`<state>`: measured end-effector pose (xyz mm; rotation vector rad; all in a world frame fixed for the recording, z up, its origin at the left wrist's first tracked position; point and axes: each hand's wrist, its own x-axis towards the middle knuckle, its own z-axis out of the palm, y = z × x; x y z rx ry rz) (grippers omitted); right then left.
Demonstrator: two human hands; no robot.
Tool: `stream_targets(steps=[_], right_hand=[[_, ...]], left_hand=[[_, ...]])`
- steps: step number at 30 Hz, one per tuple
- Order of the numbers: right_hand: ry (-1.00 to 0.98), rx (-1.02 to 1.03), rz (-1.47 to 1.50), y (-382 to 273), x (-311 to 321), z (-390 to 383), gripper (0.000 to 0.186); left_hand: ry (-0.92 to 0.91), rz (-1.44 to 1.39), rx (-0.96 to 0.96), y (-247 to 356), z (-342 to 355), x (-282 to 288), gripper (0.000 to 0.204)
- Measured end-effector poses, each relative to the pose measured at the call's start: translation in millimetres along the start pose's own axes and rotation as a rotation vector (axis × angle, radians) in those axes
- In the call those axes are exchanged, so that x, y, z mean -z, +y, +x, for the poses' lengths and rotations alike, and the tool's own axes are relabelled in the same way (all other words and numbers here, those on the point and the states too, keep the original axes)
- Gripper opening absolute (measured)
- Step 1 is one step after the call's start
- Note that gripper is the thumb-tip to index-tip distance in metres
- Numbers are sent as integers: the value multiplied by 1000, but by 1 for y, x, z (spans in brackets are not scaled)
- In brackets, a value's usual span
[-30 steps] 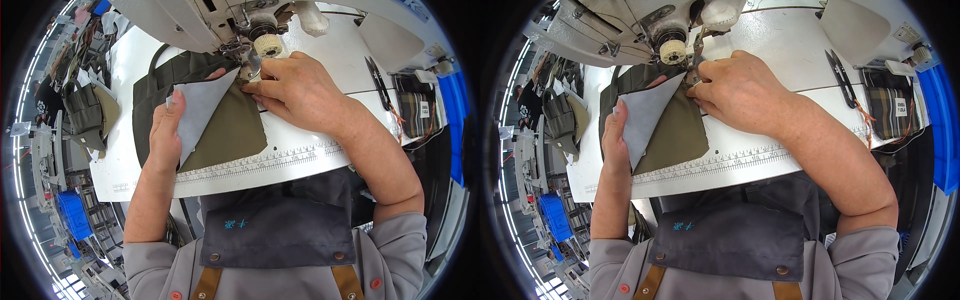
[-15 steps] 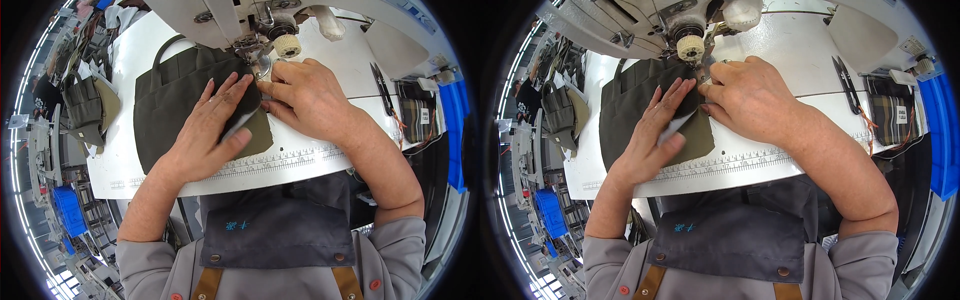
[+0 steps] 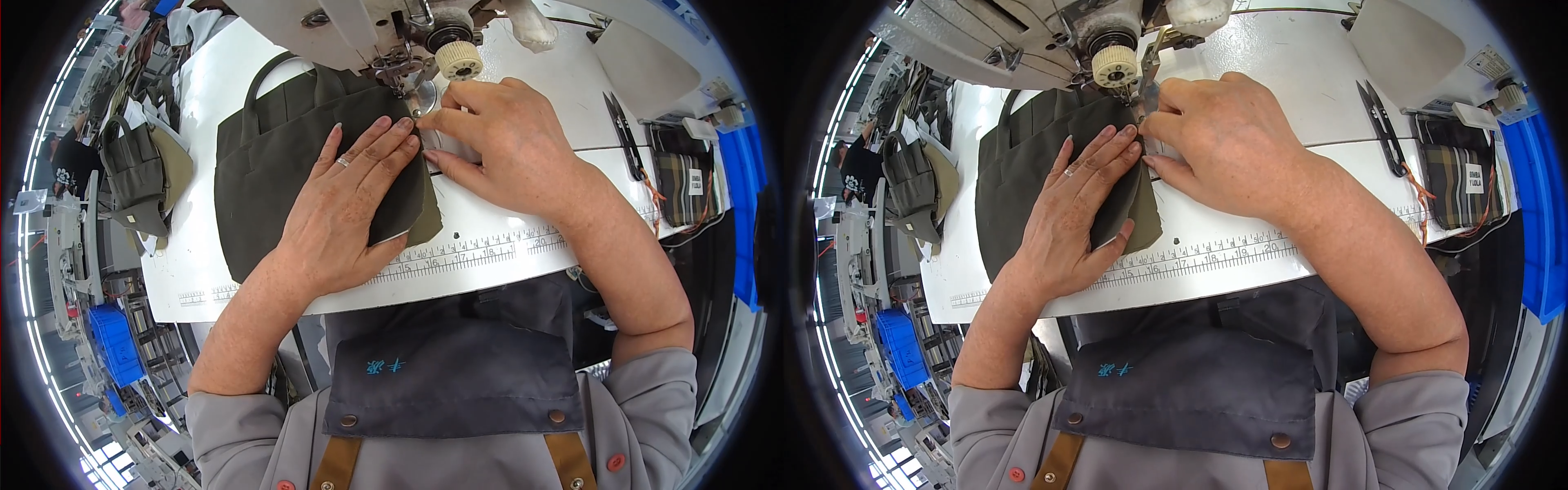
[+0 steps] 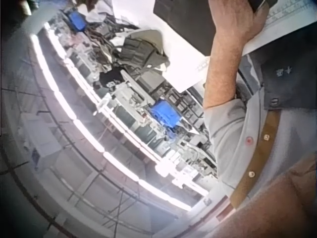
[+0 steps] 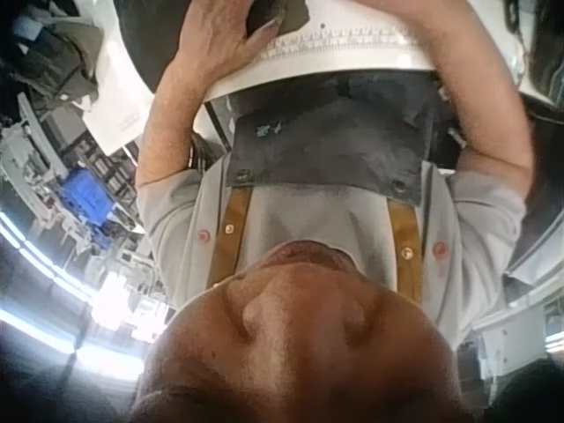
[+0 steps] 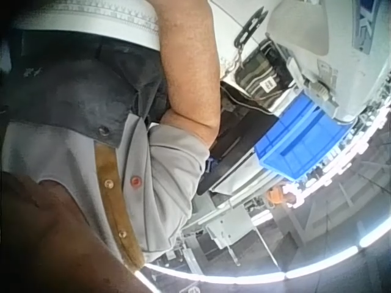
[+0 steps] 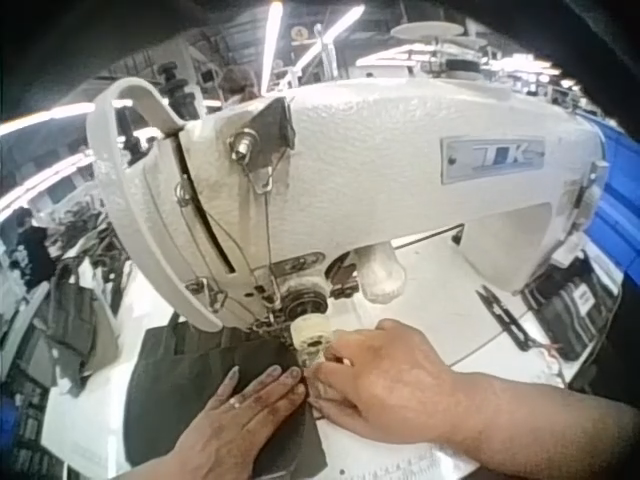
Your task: Sewing the seams of green canvas bags using an industrial sewing machine.
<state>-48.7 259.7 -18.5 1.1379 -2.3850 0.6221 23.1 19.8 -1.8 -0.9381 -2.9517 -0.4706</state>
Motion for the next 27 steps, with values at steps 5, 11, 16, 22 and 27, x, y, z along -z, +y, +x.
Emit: stream_targets(steps=[5, 11, 16, 22, 27], right_hand=[[20, 22, 35, 0, -3, 2, 15], [-24, 18, 43, -3, -4, 2, 16], [-64, -3, 69, -2, -2, 3, 16], [-112, -29, 25, -1, -3, 6, 20], [-125, -52, -49, 1, -7, 9, 34]], left_hand=[[31, -5, 13, 1, 0, -1, 77], [-7, 69, -34, -13, -3, 5, 87], [-18, 86, -25, -14, -4, 4, 89], [11, 62, -6, -17, -2, 1, 80], [55, 70, -14, -28, 8, -3, 78]])
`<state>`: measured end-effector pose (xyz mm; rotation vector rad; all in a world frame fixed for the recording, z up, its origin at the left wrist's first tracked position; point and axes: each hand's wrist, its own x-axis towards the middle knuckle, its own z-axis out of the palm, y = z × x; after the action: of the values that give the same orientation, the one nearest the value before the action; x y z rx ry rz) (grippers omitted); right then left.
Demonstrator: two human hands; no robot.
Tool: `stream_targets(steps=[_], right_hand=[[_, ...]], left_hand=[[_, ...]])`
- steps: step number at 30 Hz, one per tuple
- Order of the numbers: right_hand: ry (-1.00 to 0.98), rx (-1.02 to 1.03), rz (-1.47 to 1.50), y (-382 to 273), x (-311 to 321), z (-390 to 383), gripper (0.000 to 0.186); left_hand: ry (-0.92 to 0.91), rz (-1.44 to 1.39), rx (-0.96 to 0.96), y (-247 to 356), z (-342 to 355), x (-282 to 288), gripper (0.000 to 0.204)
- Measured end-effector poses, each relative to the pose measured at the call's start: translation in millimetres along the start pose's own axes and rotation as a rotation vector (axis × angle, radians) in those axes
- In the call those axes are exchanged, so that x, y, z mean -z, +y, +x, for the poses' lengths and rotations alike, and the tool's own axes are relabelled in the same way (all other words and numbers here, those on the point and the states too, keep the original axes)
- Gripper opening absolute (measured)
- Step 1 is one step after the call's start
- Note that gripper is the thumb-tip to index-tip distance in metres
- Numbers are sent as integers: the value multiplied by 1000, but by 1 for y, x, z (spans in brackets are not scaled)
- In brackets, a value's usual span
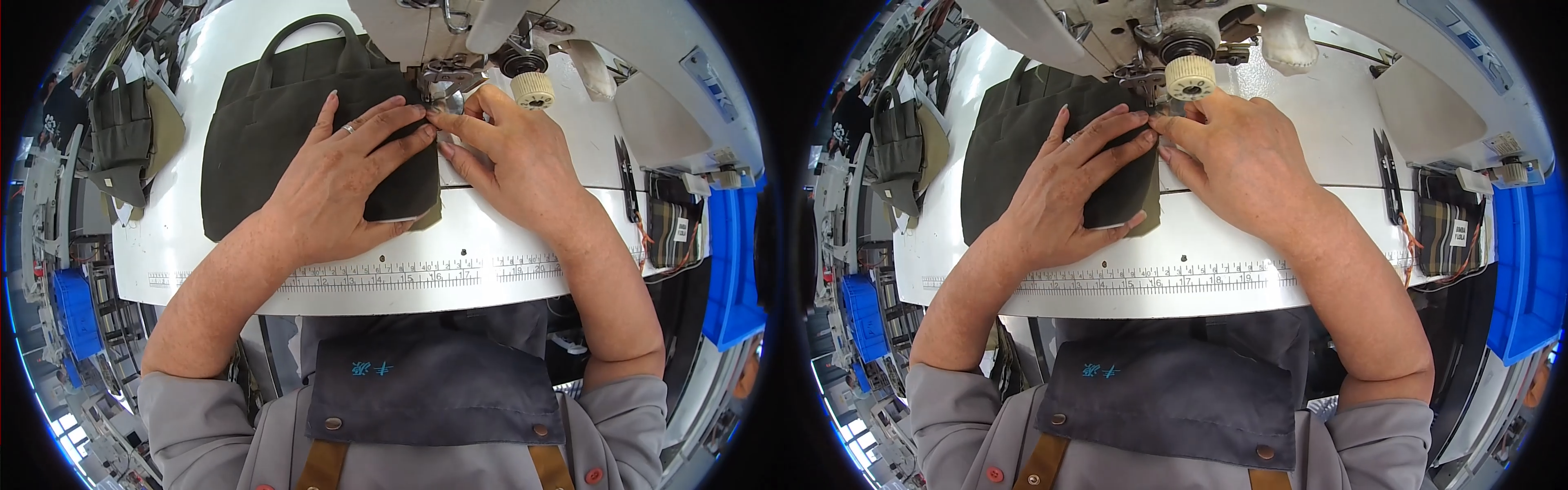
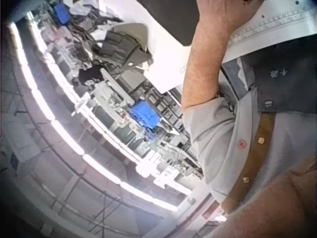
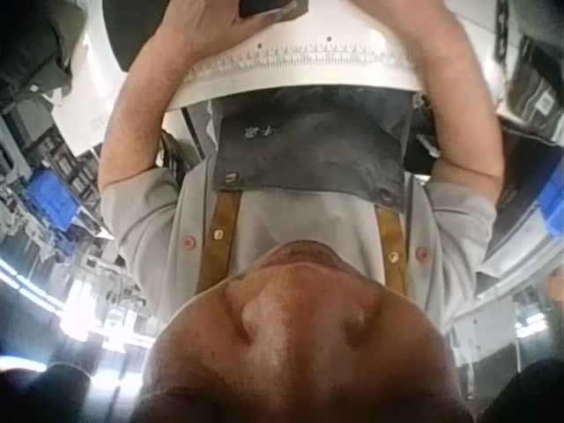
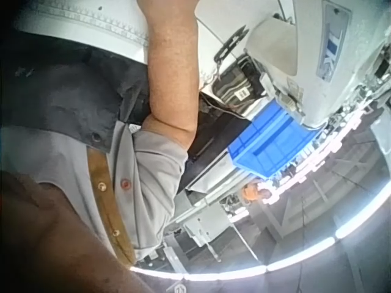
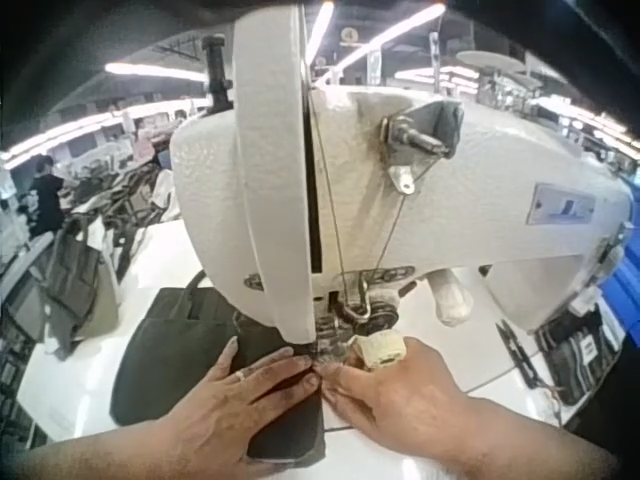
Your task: Sewing the seams of green canvas bags using an industrial sewing machine.
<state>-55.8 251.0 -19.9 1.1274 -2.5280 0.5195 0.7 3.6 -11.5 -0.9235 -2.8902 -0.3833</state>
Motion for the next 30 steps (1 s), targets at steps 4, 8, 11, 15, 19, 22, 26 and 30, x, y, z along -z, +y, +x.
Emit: stream_targets(steps=[4, 8, 11, 15, 19, 22, 26, 30], right_hand=[[7, -8, -22, -1, -3, 1, 35], [20, -52, 10, 1, -2, 0, 30], [36, -22, 65, 4, 2, -1, 24], [54, 249, 214, 8, 9, -2, 27], [111, 441, 195, 7, 5, 0, 22], [161, 506, 75, 3, -5, -2, 13], [235, 515, -36, 3, -12, -2, 8], [224, 486, -3, -2, -12, 0, 10]], left_hand=[[51, 31, -17, -8, 6, -3, 76], [51, 12, -1, -11, 9, -4, 74], [58, 5, 2, -12, 9, -4, 72], [132, 15, -34, -14, 9, -3, 58], [209, -160, -87, -19, 6, 0, 37], [290, -179, -136, -18, 5, -2, 28], [489, -268, -8, -11, 4, -9, 26], [455, -188, -67, -9, 5, -2, 30]])
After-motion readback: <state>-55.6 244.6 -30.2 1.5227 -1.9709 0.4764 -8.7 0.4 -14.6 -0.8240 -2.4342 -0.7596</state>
